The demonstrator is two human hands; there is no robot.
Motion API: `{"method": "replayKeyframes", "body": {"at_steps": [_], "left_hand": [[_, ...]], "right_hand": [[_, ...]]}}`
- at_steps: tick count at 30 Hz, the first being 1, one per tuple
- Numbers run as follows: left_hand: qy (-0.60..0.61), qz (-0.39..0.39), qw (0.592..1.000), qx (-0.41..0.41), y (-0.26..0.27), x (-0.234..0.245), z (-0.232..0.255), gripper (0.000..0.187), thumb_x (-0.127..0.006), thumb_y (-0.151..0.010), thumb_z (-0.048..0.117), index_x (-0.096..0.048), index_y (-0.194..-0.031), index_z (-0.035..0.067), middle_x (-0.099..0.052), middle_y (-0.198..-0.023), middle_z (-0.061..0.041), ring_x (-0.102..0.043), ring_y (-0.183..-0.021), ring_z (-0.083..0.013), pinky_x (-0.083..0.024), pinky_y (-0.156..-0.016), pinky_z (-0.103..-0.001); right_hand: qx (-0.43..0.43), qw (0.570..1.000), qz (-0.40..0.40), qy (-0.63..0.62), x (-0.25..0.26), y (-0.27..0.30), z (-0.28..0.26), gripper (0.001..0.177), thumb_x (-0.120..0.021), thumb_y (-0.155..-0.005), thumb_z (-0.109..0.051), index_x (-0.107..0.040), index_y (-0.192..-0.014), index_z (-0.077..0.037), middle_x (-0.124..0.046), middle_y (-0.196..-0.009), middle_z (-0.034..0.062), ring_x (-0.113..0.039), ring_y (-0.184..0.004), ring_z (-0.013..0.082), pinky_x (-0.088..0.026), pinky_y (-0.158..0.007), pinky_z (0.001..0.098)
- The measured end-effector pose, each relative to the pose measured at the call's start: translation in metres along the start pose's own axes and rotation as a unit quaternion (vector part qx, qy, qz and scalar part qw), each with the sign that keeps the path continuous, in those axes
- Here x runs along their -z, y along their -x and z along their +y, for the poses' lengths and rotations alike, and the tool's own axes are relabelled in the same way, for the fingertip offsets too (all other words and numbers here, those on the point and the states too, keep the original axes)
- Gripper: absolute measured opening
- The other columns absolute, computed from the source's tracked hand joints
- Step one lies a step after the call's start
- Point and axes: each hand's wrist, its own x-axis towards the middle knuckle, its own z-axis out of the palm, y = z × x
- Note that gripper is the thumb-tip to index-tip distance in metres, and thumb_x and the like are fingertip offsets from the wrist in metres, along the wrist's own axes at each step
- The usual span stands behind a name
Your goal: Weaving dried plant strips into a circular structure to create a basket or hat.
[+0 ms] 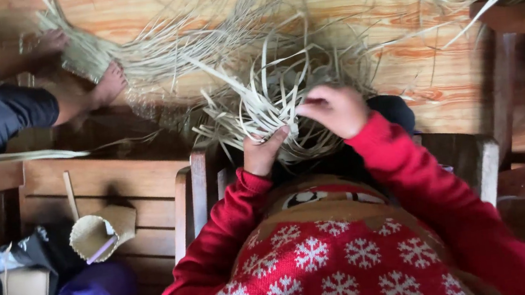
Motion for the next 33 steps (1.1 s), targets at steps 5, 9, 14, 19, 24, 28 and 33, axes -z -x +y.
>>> {"method": "replayKeyframes", "body": {"at_steps": [5,9,14,19,24,28,33], "left_hand": [[-0.008,0.004,1.000,-0.018,0.005,-0.009,0.029,0.030,-0.089,-0.077,0.004,-0.079,-0.105,0.005,-0.077,-0.099,-0.007,-0.066,-0.093,-0.0130,-0.057,-0.089,-0.040],[0.002,0.015,0.999,-0.040,-0.004,-0.005,0.014,0.021,-0.087,-0.078,0.000,-0.080,-0.097,0.004,-0.077,-0.087,-0.006,-0.062,-0.087,-0.0087,-0.058,-0.084,-0.036],[0.009,-0.009,1.000,-0.002,0.000,-0.011,0.014,0.021,-0.085,-0.079,0.003,-0.078,-0.098,0.004,-0.077,-0.089,-0.007,-0.064,-0.087,-0.0118,-0.060,-0.080,-0.037],[0.028,-0.013,0.999,0.038,0.005,-0.020,0.022,0.021,-0.083,-0.080,0.007,-0.076,-0.100,0.004,-0.077,-0.092,-0.008,-0.067,-0.088,-0.0156,-0.062,-0.076,-0.038],[0.039,-0.017,0.996,0.075,0.007,-0.028,0.036,0.022,-0.080,-0.081,0.011,-0.074,-0.102,0.004,-0.076,-0.095,-0.010,-0.070,-0.089,-0.0194,-0.064,-0.071,-0.039],[0.059,-0.016,0.993,0.105,0.020,-0.034,0.043,0.024,-0.079,-0.082,0.014,-0.073,-0.103,0.004,-0.076,-0.097,-0.011,-0.072,-0.089,-0.0225,-0.065,-0.068,-0.039],[0.079,-0.015,0.987,0.137,0.024,-0.043,0.048,0.026,-0.076,-0.084,0.018,-0.071,-0.105,0.004,-0.076,-0.100,-0.012,-0.074,-0.090,-0.0264,-0.067,-0.063,-0.040]], "right_hand": [[-0.009,1.000,-0.002,-0.028,-0.028,-0.006,-0.009,0.023,-0.088,-0.073,-0.038,-0.072,-0.077,-0.022,-0.067,-0.060,-0.0045,-0.069,-0.062,0.0167,-0.054,-0.061,0.0300],[0.014,0.975,0.055,-0.215,-0.030,-0.003,-0.047,0.019,-0.082,-0.079,-0.006,-0.075,-0.094,-0.015,-0.074,-0.079,0.0022,-0.073,-0.075,0.0201,-0.059,-0.069,0.0312],[0.190,0.972,-0.049,-0.133,-0.058,0.023,-0.145,0.011,-0.077,-0.080,-0.016,-0.073,-0.090,-0.015,-0.072,-0.077,0.0049,-0.071,-0.073,0.0250,-0.058,-0.068,0.0406],[-0.183,0.754,-0.607,-0.169,-0.017,-0.002,-0.237,0.075,-0.030,-0.093,-0.054,-0.028,-0.159,-0.017,-0.022,-0.167,0.0078,-0.024,-0.154,0.0230,-0.017,-0.125,0.0324],[0.547,0.740,-0.353,-0.170,-0.051,0.028,-0.237,0.034,-0.055,-0.086,0.018,-0.058,-0.116,0.001,-0.067,-0.096,0.0174,-0.065,-0.071,0.0246,-0.058,-0.054,0.0285],[0.534,0.708,-0.402,-0.228,-0.040,0.034,-0.253,0.038,-0.058,-0.089,0.024,-0.060,-0.121,0.003,-0.068,-0.108,0.0267,-0.068,-0.062,0.0241,-0.065,-0.060,0.0292],[0.129,0.681,-0.706,-0.149,-0.020,0.008,-0.270,0.074,-0.026,-0.090,-0.057,-0.050,-0.141,-0.011,-0.052,-0.149,0.0181,-0.049,-0.136,0.0342,-0.031,-0.117,0.0468]]}}
